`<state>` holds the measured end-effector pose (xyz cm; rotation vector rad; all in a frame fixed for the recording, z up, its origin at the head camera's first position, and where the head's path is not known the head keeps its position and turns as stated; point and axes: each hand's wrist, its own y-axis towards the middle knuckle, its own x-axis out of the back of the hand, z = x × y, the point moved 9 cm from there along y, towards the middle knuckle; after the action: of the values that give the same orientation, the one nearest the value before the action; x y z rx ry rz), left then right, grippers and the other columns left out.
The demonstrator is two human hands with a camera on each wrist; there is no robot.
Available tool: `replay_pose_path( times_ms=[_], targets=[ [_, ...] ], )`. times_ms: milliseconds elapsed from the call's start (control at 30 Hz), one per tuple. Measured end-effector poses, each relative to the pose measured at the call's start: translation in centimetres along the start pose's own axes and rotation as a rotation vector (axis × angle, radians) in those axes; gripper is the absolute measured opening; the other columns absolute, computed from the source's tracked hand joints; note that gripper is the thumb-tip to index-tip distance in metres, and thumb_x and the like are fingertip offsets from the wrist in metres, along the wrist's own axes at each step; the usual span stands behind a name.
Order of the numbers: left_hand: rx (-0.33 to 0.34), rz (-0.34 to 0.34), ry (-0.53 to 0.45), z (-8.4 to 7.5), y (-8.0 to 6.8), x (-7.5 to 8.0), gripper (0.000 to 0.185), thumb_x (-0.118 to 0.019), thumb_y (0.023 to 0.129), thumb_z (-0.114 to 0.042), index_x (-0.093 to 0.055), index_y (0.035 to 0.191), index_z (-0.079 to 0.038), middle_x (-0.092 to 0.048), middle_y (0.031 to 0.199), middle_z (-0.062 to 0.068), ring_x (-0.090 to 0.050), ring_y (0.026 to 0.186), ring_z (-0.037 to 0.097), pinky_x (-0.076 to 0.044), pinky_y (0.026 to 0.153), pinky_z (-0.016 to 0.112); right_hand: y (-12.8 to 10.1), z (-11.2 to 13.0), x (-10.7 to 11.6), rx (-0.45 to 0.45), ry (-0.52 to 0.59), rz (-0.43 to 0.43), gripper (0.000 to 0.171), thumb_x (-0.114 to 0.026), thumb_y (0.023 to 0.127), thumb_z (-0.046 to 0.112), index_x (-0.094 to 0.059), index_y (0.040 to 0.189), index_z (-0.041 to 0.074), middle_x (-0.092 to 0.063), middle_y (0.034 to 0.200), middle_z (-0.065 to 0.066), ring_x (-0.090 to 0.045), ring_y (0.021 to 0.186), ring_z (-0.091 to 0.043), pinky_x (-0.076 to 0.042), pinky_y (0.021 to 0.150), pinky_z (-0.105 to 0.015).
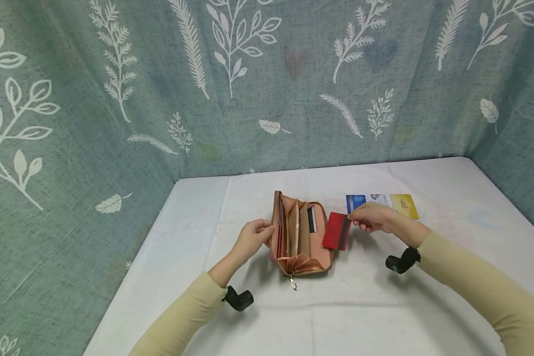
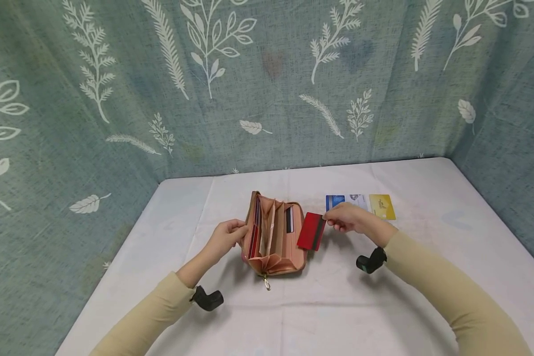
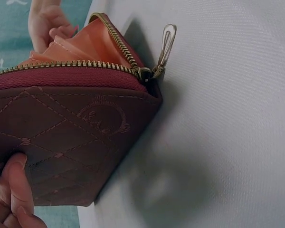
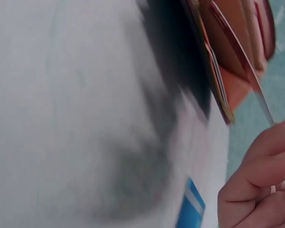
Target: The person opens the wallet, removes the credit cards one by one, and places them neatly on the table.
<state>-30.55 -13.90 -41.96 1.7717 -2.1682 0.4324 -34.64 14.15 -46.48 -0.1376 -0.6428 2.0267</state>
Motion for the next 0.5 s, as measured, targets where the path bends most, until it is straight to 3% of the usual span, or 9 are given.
replay_pose_path(
  times_ms=[200,367,500],
  targets=[
    [-0.001,0.006,0.0,0.1,0.0,-0.1,0.023,-0.054,0.091,-0.014,-0.061,0.1,0.006,-0.063,0.063,0.003,-0.056,0.052,0.009,-0.049,0.061,0.037,-1.2,-0.1,2.3,-0.02,0.018,-0.022,0.018,-0.053,0.091,0.017,-0.054,0.076,0.007,-0.051,0.062,0.005,-0.045,0.052,-0.006,-0.04,0.053,-0.018],
    [-0.019,0.003,0.007,-0.3,-0.1,-0.1,0.022,-0.053,0.09,-0.012,-0.062,0.099,0.006,-0.063,0.064,0.003,-0.056,0.052,0.009,-0.049,0.065,0.046,-2.0,-0.6,3.7,-0.021,0.002,-0.017,0.021,-0.052,0.091,0.017,-0.054,0.072,0.01,-0.051,0.061,0.005,-0.045,0.052,-0.006,-0.04,0.053,-0.019],
    [-0.02,0.002,0.009,-0.2,0.0,-0.2,0.022,-0.054,0.091,-0.013,-0.062,0.099,0.006,-0.064,0.065,0.004,-0.057,0.052,0.009,-0.049,0.064,0.044,-2.5,-1.0,4.3,-0.022,-0.021,0.001,0.023,-0.052,0.091,0.018,-0.055,0.069,0.01,-0.05,0.06,0.005,-0.044,0.051,-0.006,-0.039,0.052,-0.019]
  ],
)
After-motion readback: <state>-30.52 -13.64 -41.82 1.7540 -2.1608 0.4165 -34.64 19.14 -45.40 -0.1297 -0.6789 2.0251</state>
